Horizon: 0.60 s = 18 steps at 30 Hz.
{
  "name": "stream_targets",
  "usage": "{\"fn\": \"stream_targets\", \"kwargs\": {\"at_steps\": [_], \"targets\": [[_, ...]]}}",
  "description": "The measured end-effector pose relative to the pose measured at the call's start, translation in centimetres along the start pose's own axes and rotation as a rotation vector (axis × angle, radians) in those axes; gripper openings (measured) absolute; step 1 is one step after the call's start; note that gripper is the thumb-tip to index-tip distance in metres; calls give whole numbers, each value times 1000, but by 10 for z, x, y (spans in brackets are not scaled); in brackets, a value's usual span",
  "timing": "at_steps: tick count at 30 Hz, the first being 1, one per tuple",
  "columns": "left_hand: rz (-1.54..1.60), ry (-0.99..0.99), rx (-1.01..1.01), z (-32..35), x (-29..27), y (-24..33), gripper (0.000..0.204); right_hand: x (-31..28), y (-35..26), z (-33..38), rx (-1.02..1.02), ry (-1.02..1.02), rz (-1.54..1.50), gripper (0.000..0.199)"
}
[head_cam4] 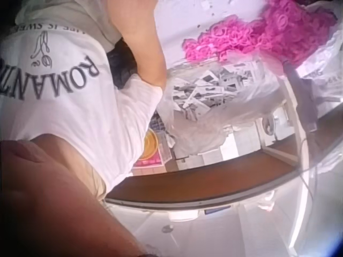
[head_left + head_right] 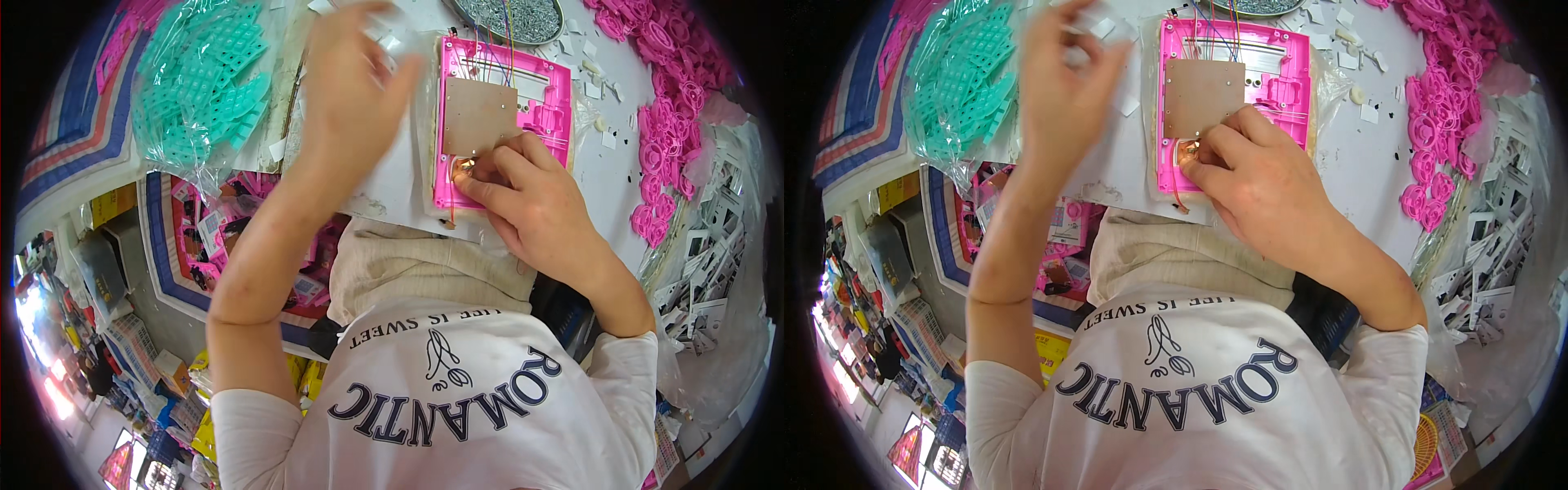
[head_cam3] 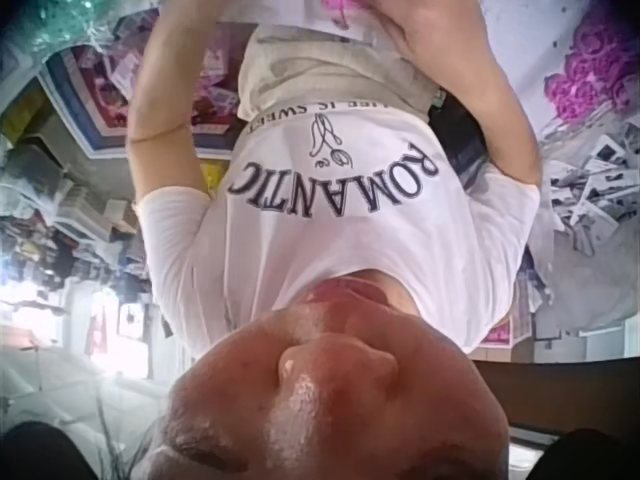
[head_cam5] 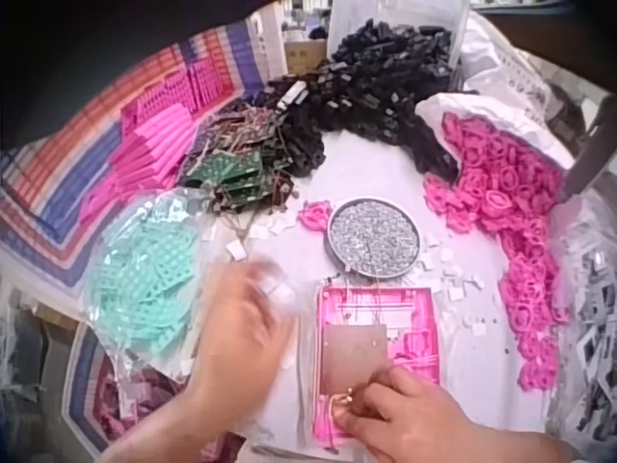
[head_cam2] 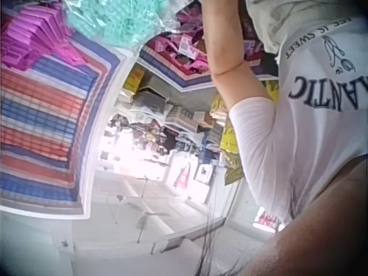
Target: Assembling pink toy calculators by gluing parts and placing them in packaging.
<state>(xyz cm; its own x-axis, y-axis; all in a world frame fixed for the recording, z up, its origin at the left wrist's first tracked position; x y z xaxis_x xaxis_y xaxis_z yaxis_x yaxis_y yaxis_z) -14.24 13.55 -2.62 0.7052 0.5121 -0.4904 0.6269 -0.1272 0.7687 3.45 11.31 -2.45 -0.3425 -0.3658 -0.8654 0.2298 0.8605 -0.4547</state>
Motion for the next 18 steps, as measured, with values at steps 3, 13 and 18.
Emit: {"fn": "stream_targets", "kwargs": {"at_steps": [3, 13, 18], "targets": [[-87, 227, 152, 16, -33, 18, 26, -2, 2, 4, -15, 52, -50, 28], [-113, -422, -239, 130, 23, 22, 16, -2, 0, 6, 45, 103, 112, 33], [198, -543, -448, 126, 16, 21, 9, 6, -3, 11, 68, 60, 156, 43]]}}
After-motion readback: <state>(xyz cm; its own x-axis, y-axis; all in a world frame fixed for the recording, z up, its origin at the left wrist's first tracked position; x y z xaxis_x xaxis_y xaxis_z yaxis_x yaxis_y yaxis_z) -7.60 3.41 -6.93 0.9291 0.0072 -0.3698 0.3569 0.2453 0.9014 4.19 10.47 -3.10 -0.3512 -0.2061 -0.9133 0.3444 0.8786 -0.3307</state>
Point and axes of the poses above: each hand's wrist, its own z-axis away from the middle knuckle, its own x-axis out of the palm, y = z × x, the point moved 9 cm from there along -z, towards the middle knuckle, and after that the axes turned 3 degrees about -x, right-handed, at the moved point
